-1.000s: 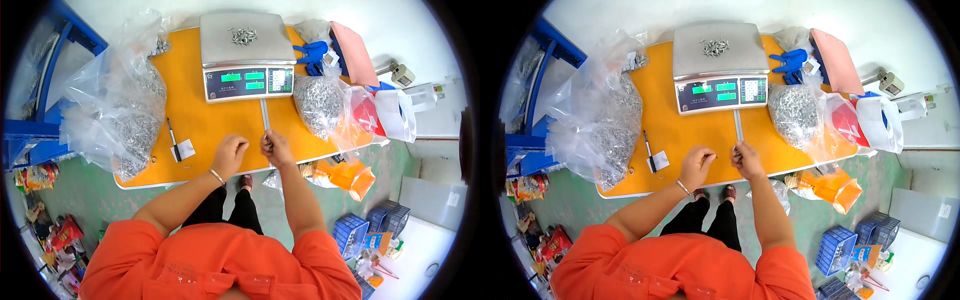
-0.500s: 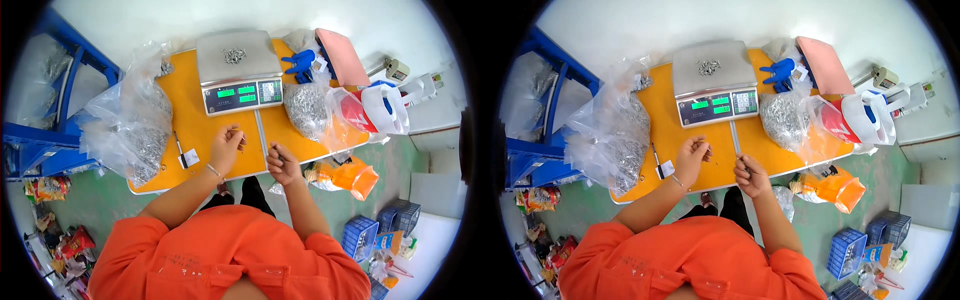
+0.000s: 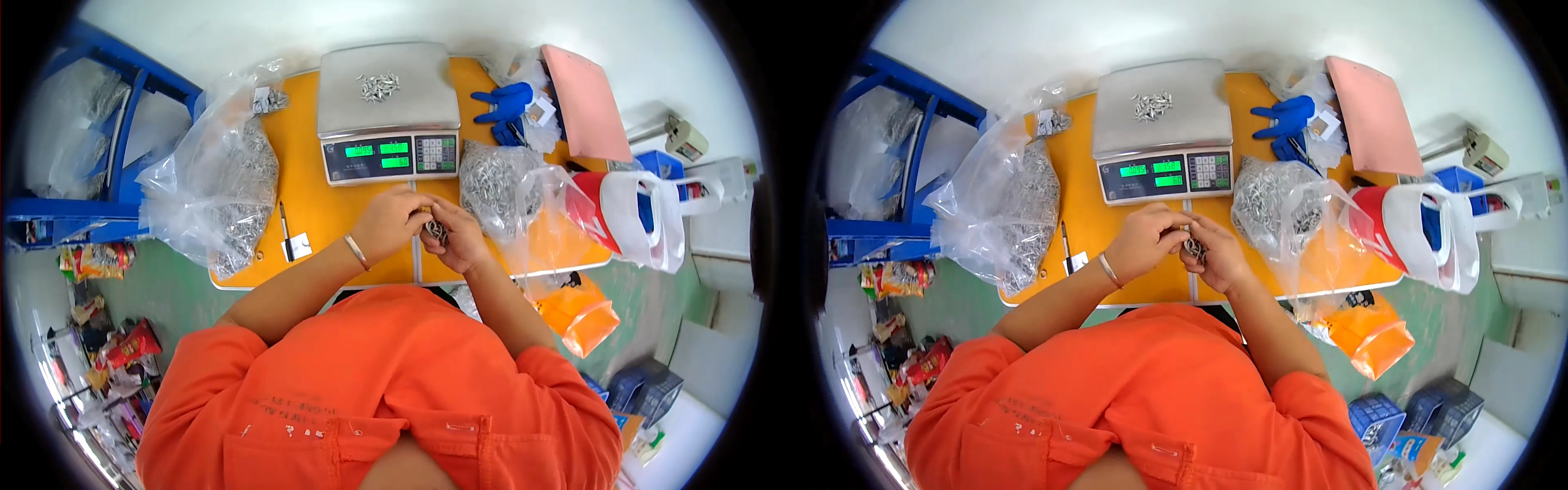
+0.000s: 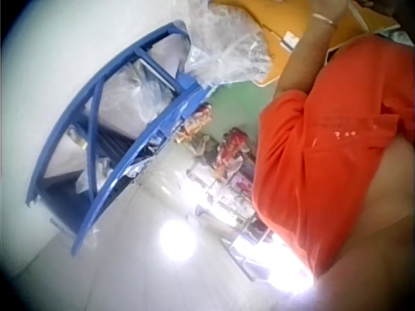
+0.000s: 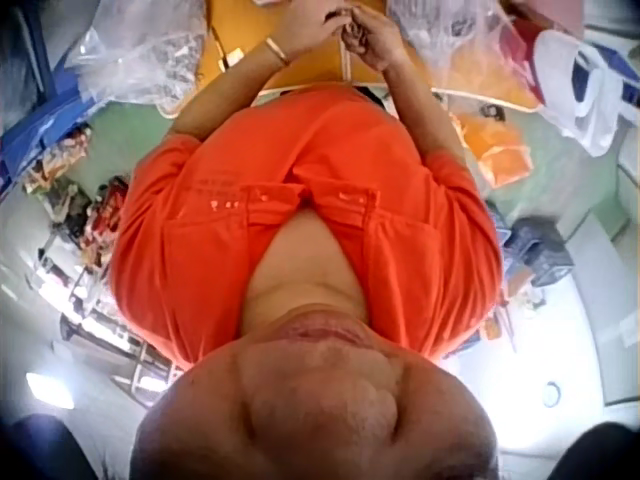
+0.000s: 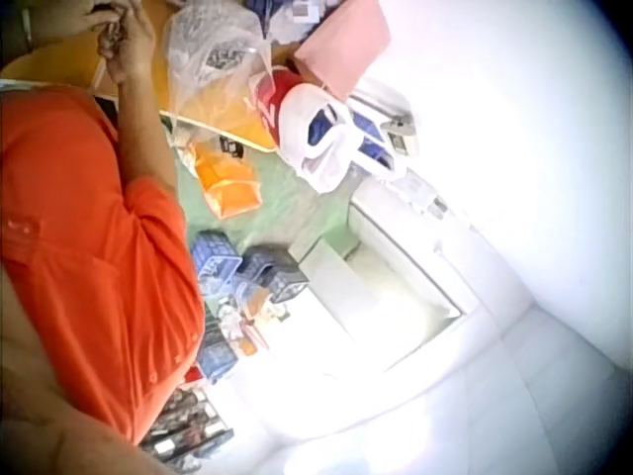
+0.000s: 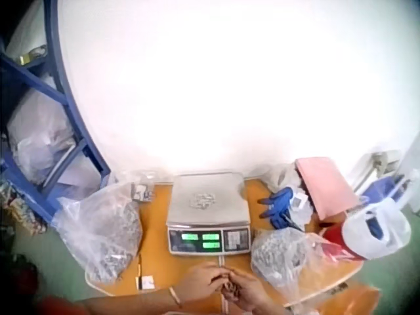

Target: The person places a plastic bag containing metal parts onto a digital scale, writes on a small card, and then sorts through small metal parts by hand on a table, occasionally placing them onto the scale to check their weight.

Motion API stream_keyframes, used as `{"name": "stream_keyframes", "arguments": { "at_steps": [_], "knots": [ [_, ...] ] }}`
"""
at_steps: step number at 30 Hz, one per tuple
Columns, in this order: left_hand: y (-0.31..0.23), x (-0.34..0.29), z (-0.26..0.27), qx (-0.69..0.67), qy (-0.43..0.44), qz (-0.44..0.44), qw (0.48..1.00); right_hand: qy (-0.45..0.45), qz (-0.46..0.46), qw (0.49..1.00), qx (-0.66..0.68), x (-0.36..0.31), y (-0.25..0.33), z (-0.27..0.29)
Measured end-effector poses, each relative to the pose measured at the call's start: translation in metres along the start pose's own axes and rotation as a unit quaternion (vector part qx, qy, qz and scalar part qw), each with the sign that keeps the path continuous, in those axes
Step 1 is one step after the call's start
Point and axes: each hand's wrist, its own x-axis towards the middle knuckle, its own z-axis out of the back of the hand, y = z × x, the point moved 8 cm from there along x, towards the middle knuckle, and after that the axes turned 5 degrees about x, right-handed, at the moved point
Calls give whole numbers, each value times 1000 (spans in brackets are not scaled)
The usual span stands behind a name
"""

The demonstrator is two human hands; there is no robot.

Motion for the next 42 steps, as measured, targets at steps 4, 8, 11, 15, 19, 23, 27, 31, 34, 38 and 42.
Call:
{"name": "stream_keyframes", "arguments": {
  "at_steps": [4,8,11,15,19,23,27,31,34,38,42],
  "knots": [
    [1,4,4,48,-24,4,999,-44,-30,998,19,12,7,12],
    [2,3,-16,136,55,-68,987,-68,-43,996,-28,10,2,18],
    [11,10,-23,107,102,2,989,-51,-35,995,-84,8,7,13],
    [14,22,-16,54,75,4,996,-8,-19,999,-48,5,15,6],
    [34,33,-9,0,84,42,996,-81,-22,991,-102,10,18,25],
    [49,43,6,-207,93,153,962,-58,8,998,-26,14,24,17],
    [124,73,43,-262,-98,218,935,-85,43,994,50,15,28,19],
    [209,110,81,-138,-186,262,937,-97,64,990,83,2,24,24],
    [233,123,82,-191,-193,284,919,-106,89,988,72,-8,28,20],
    [228,120,77,-267,-182,283,903,-83,128,982,115,-26,35,21],
    [228,71,92,-253,-183,313,897,-68,162,946,274,-37,49,13]
  ]
}}
